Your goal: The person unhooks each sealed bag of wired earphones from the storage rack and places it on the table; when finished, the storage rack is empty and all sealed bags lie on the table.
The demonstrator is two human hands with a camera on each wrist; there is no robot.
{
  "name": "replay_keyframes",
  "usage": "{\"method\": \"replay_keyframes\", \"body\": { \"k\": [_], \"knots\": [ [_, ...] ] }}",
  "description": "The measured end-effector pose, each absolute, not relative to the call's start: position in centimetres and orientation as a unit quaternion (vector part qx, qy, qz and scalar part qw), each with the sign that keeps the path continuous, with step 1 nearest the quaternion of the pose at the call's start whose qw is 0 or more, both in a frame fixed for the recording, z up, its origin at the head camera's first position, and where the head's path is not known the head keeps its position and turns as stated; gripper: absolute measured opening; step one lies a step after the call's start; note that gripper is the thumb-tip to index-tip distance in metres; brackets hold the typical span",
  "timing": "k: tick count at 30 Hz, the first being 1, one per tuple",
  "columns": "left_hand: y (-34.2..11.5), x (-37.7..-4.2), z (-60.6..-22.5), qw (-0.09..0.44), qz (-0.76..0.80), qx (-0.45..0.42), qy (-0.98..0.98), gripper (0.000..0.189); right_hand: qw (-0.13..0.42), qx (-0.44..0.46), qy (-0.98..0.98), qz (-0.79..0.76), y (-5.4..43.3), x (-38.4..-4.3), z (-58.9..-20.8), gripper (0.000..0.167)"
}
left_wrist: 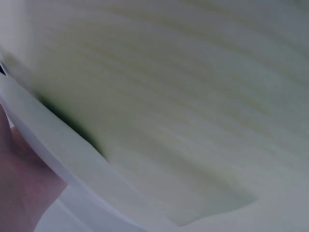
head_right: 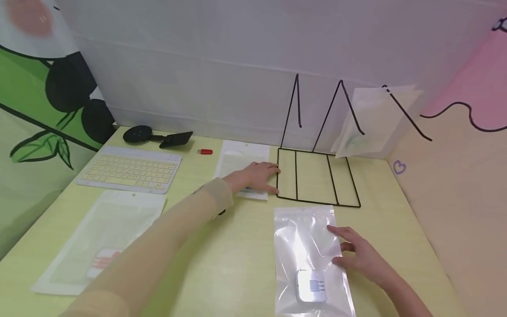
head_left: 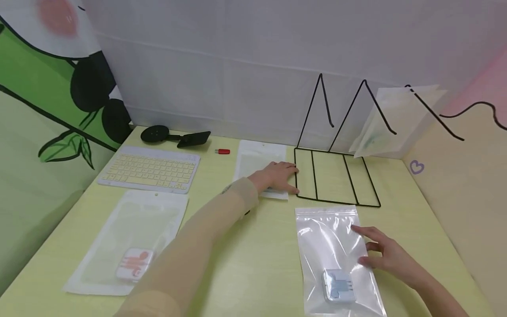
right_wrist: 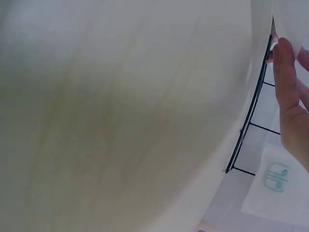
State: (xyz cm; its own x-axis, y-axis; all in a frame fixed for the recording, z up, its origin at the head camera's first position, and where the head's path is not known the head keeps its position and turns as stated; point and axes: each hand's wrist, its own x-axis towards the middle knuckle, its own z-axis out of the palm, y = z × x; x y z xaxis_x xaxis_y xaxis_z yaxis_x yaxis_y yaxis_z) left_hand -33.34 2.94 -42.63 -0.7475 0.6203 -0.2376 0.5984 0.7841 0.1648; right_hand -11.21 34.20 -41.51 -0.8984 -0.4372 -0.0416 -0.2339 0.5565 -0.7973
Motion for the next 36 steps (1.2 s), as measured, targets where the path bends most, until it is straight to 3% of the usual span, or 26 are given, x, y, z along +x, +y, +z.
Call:
{"method": "replay_keyframes", "body": {
  "k": [8, 17, 36],
  "knots": [
    [2.8, -33.3, -42.5, 0.142, 0.039, 0.325, 0.934, 0.085, 0.113, -0.261, 0.912, -0.295, 32.5, -11.4, -41.9, 0.076],
    [2.6, -33.5, -42.3, 0.142, 0.037, 0.319, 0.936, 0.084, 0.101, -0.265, 0.945, -0.163, 30.4, -12.0, -41.7, 0.087],
    [3.0, -33.2, -42.3, 0.144, 0.035, 0.319, 0.936, 0.084, 0.017, -0.350, 0.932, -0.093, 24.5, -12.3, -42.8, 0.095]
  ]
}}
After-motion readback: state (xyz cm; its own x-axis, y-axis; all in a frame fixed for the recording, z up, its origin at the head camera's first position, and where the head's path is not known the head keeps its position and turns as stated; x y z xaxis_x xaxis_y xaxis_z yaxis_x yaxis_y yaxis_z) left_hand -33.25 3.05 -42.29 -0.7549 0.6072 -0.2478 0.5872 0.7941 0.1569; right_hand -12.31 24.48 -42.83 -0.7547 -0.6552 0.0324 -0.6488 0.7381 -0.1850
